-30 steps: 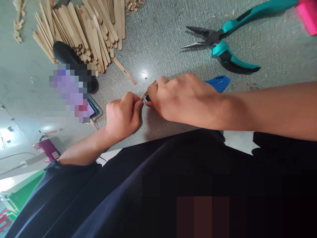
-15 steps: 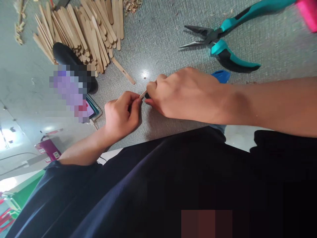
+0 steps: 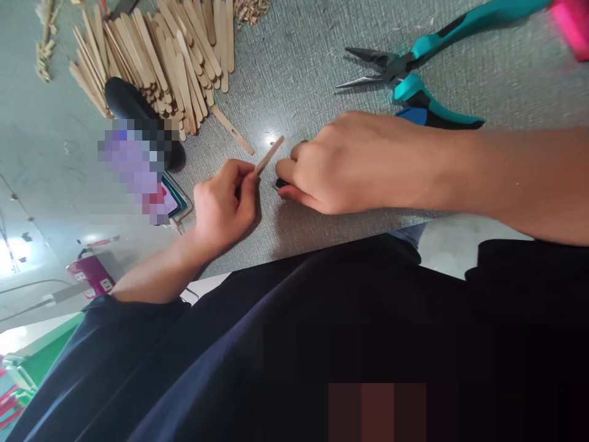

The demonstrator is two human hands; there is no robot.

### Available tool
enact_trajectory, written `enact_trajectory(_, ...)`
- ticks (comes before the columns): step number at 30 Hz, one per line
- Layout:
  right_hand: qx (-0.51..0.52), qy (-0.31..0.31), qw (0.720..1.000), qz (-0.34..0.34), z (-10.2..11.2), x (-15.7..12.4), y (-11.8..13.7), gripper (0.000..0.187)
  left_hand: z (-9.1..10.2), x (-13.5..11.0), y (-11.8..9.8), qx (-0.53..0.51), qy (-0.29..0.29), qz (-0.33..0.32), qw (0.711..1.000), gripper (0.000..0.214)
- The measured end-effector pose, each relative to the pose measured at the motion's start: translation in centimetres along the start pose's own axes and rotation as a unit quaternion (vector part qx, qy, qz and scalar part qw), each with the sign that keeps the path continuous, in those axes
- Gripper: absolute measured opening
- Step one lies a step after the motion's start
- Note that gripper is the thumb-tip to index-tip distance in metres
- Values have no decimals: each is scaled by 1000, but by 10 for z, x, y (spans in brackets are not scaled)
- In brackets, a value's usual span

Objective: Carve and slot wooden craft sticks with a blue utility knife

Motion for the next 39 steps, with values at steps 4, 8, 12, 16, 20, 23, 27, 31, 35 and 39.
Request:
enact_trajectory(4,17,-45,999,-21,5,-4,-2,55,0,3,4,-5,12,5,1000,11)
enact_trajectory(8,34,-60,997,-34,6,-4,-2,55,0,0,-2,-15,15,-21,1000,13)
enact_trajectory(12,4,-49,998,-49,0,1,-2,55,0,-2,-6,-13,8,-38,999,16)
enact_trajectory(16,-15,-51,997,-50,-2,2,0,54,0,-3,-6,-4,9,-38,999,16)
enact_trajectory(20,-26,-39,998,-53,-2,0,0,52,-1,-3,-6,0,11,-42,999,15)
enact_trajectory(23,-29,-33,998,-53,-1,1,1,52,-1,-3,-5,1,14,-41,999,16)
enact_trajectory(27,-31,-29,998,-53,0,2,3,51,-2,-3,-5,3,16,-41,999,16)
enact_trajectory(31,-36,-29,997,-55,0,1,3,50,-2,-3,-5,9,11,-43,999,17)
enact_trajectory(35,-35,-38,998,-48,0,1,5,50,-4,-3,-3,8,24,-40,999,15)
enact_trajectory(39,-30,-33,998,-50,0,0,5,50,-4,-3,-3,11,24,-46,999,16)
Point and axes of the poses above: each hand's wrist, its own x-axis towards the middle knuckle, its own z-axis out of the back of the hand, y = z × x, the point moved 10 cm from there along x, towards the middle knuckle, and after that the axes turned 4 degrees about y, right-handed, at the moved point
